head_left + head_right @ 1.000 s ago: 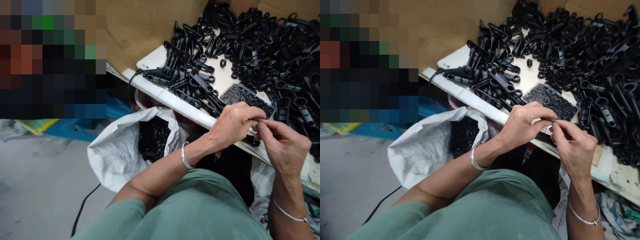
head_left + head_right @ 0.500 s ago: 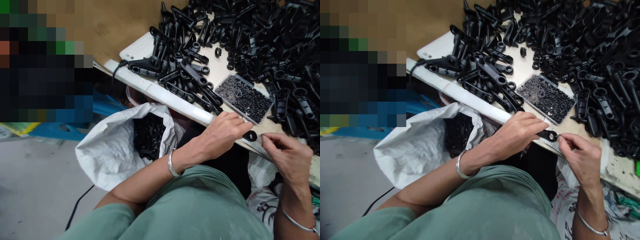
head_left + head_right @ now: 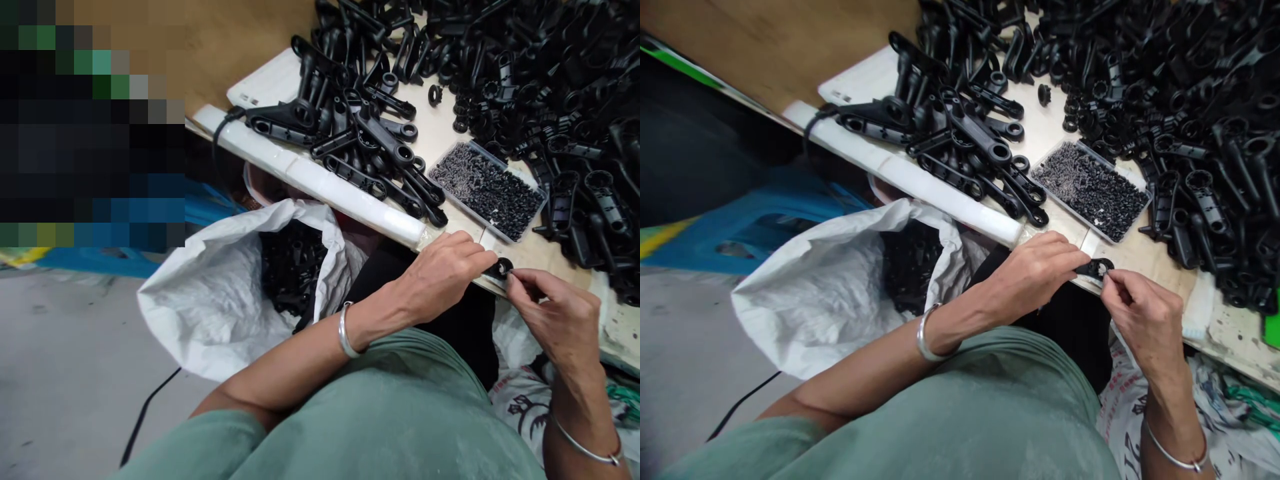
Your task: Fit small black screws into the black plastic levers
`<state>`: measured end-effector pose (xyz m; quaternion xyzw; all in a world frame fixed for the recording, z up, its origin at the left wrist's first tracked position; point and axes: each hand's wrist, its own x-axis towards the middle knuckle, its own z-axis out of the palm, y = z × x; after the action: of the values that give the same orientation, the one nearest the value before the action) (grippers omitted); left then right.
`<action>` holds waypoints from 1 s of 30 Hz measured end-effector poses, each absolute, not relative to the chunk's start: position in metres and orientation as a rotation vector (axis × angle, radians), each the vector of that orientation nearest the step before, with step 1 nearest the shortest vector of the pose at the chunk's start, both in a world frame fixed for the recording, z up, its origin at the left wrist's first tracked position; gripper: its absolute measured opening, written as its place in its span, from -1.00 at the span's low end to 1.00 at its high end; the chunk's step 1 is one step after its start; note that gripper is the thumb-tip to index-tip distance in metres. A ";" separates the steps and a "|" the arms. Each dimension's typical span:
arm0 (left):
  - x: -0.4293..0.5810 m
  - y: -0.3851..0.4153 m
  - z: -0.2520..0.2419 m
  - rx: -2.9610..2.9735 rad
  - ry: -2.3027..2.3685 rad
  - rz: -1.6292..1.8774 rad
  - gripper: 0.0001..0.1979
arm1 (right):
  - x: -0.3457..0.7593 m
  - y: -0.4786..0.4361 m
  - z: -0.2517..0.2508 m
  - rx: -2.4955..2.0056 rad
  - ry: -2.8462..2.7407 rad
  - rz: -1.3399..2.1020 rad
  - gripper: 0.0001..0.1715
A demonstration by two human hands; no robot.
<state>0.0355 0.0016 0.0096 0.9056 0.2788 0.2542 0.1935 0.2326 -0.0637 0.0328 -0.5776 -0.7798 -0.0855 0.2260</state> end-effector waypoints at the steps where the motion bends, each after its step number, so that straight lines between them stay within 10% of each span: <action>1: 0.036 0.001 0.009 2.530 0.780 0.725 -0.86 | 0.232 -0.063 0.033 -1.583 -2.165 -0.254 -0.87; 30: 0.071 0.015 0.018 2.701 0.816 0.536 -0.73 | 0.241 -0.078 0.022 -1.840 -1.763 0.135 -0.81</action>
<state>0.0710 0.0153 0.0183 0.9319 0.2816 0.1849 0.1345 0.2415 -0.0785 0.0220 -0.6898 -0.6611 0.0506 0.2907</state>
